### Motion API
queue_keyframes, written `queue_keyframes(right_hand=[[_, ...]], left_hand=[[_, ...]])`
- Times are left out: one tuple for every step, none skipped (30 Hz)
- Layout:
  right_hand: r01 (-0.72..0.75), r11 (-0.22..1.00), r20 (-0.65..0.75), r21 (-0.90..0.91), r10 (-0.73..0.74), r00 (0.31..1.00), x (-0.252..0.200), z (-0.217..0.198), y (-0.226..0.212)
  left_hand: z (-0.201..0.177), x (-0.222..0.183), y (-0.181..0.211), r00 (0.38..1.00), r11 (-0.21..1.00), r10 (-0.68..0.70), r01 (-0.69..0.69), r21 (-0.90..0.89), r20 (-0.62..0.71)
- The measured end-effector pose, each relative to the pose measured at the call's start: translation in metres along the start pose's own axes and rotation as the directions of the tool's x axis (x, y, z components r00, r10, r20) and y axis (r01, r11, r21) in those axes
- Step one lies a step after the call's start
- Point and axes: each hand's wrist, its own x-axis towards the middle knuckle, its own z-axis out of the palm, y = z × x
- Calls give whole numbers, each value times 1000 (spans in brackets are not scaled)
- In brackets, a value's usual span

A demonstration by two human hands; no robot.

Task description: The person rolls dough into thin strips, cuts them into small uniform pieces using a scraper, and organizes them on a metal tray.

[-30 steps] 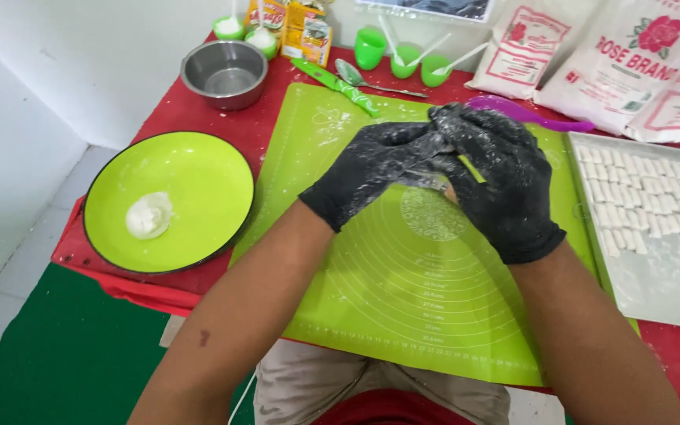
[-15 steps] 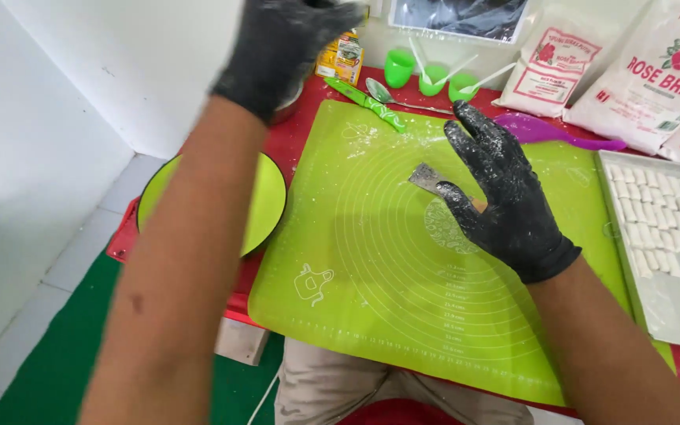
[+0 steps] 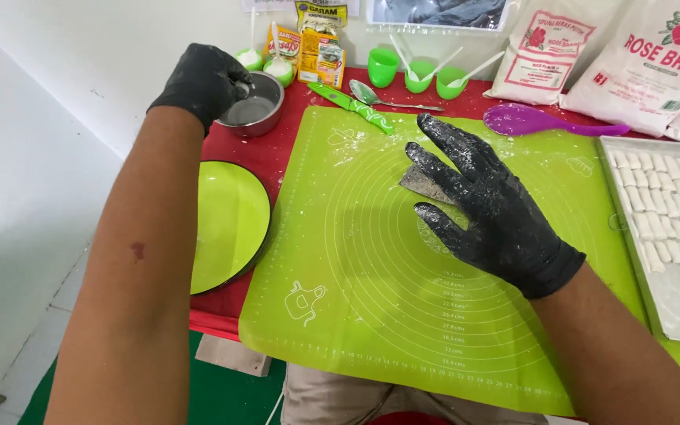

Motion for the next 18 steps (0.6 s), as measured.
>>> queue_keyframes(right_hand=[[-8, 1000, 5, 12, 8, 1000, 1, 0, -2], [-10, 1000, 9, 14, 10, 1000, 1, -1, -2], [25, 1000, 14, 14, -25, 1000, 2, -1, -3], [60, 998, 20, 15, -60, 998, 3, -1, -3], [60, 998, 21, 16, -60, 998, 2, 1, -2], [36, 999, 28, 16, -37, 999, 1, 2, -1], [12, 1000, 34, 12, -13, 999, 0, 3, 0], [12, 1000, 34, 9, -12, 999, 0, 2, -1], [23, 1000, 35, 18, -23, 999, 1, 2, -1], [33, 999, 36, 26, -34, 999, 2, 1, -2], [35, 999, 36, 25, -36, 999, 3, 0, -3], [47, 998, 35, 35, -48, 998, 3, 0, -3], [59, 997, 34, 44, -60, 998, 4, 0, -4], [60, 997, 34, 44, -62, 998, 5, -1, -4], [67, 997, 37, 49, -69, 997, 5, -1, -4], [74, 996, 41, 54, -76, 996, 5, -1, -4], [74, 996, 41, 54, -77, 996, 5, -1, -5], [72, 996, 41, 58, -74, 996, 5, -1, -5]], left_hand=[[-5, -8, 8, 999, 999, -40, 40, 3, 18], [1, 1, -1, 999, 999, -43, 43, 2, 22], [5, 9, -12, 999, 992, 39, -40, 116, 15], [10, 16, -23, 993, 966, 121, -122, 229, 18], [10, 15, -23, 993, 966, 119, -120, 229, 20], [11, 14, -23, 994, 966, 100, -105, 236, 34], [11, 15, -21, 995, 966, 85, -93, 242, 46], [11, 15, -18, 995, 966, 87, -95, 241, 45], [11, 14, -15, 996, 965, 62, -76, 251, 63], [11, 14, -12, 996, 963, 37, -57, 262, 80], [10, 13, -9, 996, 964, 37, -56, 261, 78], [10, 12, -7, 995, 961, 9, -35, 273, 95], [9, 10, -5, 994, 959, -19, -13, 284, 111], [9, 9, -3, 994, 959, -19, -13, 283, 110], [10, 8, -1, 991, 956, -48, 8, 295, 127], [10, 7, 2, 987, 952, -76, 29, 306, 144], [10, 6, 4, 987, 952, -76, 29, 306, 144], [10, 5, 5, 982, 947, -104, 49, 318, 160]])
